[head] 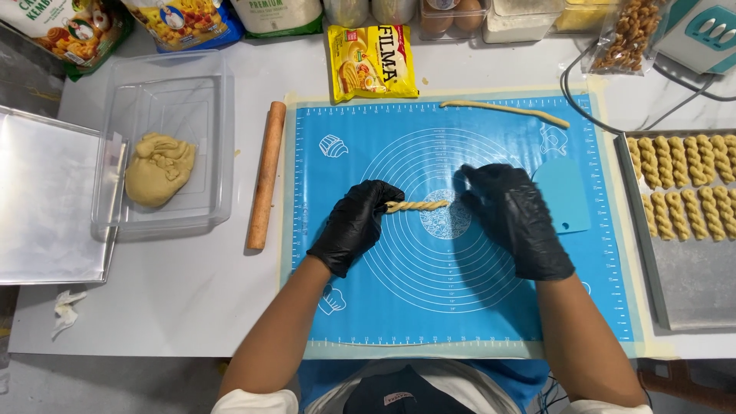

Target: The person rolls small pieces of dough into thin ropes on a blue silicone mat, twists them into spiral shapes, and places them onto a baking tray. The person repeats this process multiple times, handling the dough by hand.

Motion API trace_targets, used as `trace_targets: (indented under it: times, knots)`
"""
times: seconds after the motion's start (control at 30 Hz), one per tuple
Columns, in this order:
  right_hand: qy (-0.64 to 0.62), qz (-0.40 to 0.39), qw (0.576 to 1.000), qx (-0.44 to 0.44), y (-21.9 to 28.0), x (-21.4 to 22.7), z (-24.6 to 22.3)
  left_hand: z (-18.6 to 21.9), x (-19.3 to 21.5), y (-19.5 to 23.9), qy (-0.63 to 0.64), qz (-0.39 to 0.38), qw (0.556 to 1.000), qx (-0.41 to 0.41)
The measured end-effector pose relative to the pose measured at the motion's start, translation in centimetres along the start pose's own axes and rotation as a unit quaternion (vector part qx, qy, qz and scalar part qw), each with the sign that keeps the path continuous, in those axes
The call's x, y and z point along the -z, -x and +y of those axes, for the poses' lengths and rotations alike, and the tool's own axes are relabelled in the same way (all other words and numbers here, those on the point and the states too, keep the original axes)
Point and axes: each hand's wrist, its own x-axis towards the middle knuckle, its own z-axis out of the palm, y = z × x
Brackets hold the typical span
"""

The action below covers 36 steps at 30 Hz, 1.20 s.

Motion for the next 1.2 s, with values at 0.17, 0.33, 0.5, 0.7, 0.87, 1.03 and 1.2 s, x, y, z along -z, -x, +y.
trace_targets:
  times: [0.17,0.33,0.5,0.7,0.87,1.03,1.2]
  knots:
    - [0.084,0.042,0.955,-0.281,2.9,6.9,0.2,2.1,1.2,0.2,0.067,0.052,0.989,-0.122]
    - [0.079,-0.061,0.915,-0.391,2.3,6.9,2.7,1.5,-1.1,-0.2,0.03,0.074,0.973,-0.216]
    - [0.029,0.087,0.94,-0.33,2.6,6.6,0.7,1.6,-1.8,-0.4,0.022,0.093,0.972,-0.215]
    - [-0.069,0.101,0.97,-0.212,2.8,3.8,-9.1,1.6,-1.7,-0.7,0.021,0.029,0.995,-0.094]
    - [-0.017,0.133,0.982,-0.134,2.3,1.7,-11.1,-0.6,-3.7,-1.1,0.0,0.019,0.997,-0.073]
    - [0.008,0.13,0.984,-0.123,2.0,1.4,-11.2,0.2,-2.9,-0.9,-0.003,0.018,0.996,-0.082]
    - [0.006,0.13,0.983,-0.129,1.5,2.5,-12.9,0.9,-2.2,-0.8,-0.015,0.03,0.995,-0.095]
